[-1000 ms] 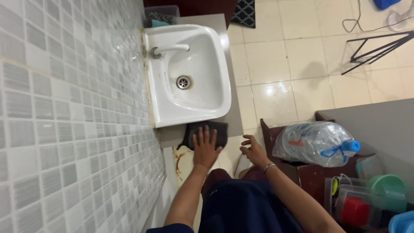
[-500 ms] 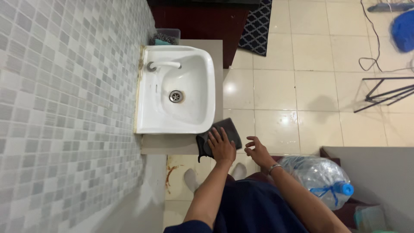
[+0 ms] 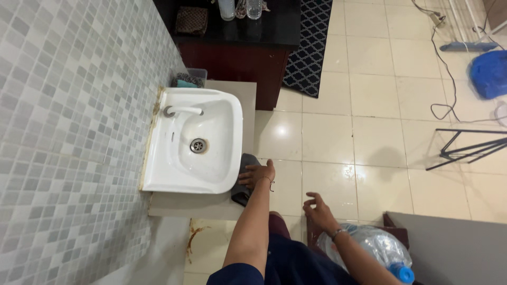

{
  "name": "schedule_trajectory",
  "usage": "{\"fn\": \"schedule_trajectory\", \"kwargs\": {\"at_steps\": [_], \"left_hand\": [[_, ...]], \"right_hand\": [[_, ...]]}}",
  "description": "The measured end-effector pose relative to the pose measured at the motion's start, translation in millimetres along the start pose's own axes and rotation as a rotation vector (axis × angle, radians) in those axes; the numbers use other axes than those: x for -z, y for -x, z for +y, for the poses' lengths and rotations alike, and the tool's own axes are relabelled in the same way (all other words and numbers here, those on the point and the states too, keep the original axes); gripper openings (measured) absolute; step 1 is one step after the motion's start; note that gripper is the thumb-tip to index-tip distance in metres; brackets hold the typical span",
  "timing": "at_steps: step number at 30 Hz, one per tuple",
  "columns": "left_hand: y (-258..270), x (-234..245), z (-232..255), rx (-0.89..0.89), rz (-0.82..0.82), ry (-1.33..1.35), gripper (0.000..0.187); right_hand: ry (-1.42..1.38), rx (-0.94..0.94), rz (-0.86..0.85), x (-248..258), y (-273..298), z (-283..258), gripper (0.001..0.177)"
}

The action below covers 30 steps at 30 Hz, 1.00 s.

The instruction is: The person wipes the edges and base of a small white sink using a yellow and black cloth, moving it along the sealant and the surface around the basin.

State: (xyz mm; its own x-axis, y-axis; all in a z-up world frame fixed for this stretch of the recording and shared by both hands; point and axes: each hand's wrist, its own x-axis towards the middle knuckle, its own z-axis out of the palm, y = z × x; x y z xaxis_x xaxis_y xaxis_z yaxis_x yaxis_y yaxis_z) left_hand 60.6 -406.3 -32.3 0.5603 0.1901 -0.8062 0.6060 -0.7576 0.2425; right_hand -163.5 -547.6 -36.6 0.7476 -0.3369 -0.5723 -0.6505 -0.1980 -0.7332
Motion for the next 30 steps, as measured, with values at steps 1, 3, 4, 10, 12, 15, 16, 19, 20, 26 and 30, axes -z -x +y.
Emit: {"fn": "schedule_trajectory", "kwargs": {"at_steps": [1, 3, 4, 10, 12, 15, 16, 19, 20, 26, 30], "left_hand": [[-6, -1, 9, 0.0, 0.0, 0.005, 0.11], [-20, 0, 37, -0.081, 0.057, 0.088, 0.109], [-27, 3, 53, -0.126, 0.089, 0.128, 0.109], [-87, 16, 145, -0.151, 0.131, 0.528, 0.106], [-107, 25, 175, -0.205, 0.184, 0.492, 0.11], [-131, 45, 215, -0.173, 0.111, 0.532, 0.112], [-137, 51, 219, -0.129, 0.058, 0.56, 0.111], [-154, 71, 257, 0.002, 0.059, 0.599, 0.107], [-159, 78, 265, -0.006, 0.088, 0.73, 0.11], [-178, 128, 313, 0.22, 0.212, 0.796, 0.102], [-208, 133, 314, 0.142, 0.373, 0.909, 0.099]], "right_hand": [[0.014, 0.022, -0.003, 1, -2, 2, 0.055], [0.055, 0.036, -0.026, 9, -7, 3, 0.055], [0.071, 0.046, -0.033, 12, -11, 2, 0.055], [0.061, -0.167, -0.067, 57, -54, -24, 0.057], [0.068, -0.18, -0.045, 73, -71, -40, 0.058], [0.112, -0.186, -0.034, 92, -103, -70, 0.058], [0.138, -0.196, -0.045, 98, -113, -79, 0.058], [0.167, -0.204, -0.046, 106, -154, -112, 0.057], [0.19, -0.17, -0.053, 106, -166, -120, 0.058], [0.278, -0.009, -0.082, 107, -245, -172, 0.058], [0.287, -0.047, -0.133, 102, -280, -206, 0.057]]}}
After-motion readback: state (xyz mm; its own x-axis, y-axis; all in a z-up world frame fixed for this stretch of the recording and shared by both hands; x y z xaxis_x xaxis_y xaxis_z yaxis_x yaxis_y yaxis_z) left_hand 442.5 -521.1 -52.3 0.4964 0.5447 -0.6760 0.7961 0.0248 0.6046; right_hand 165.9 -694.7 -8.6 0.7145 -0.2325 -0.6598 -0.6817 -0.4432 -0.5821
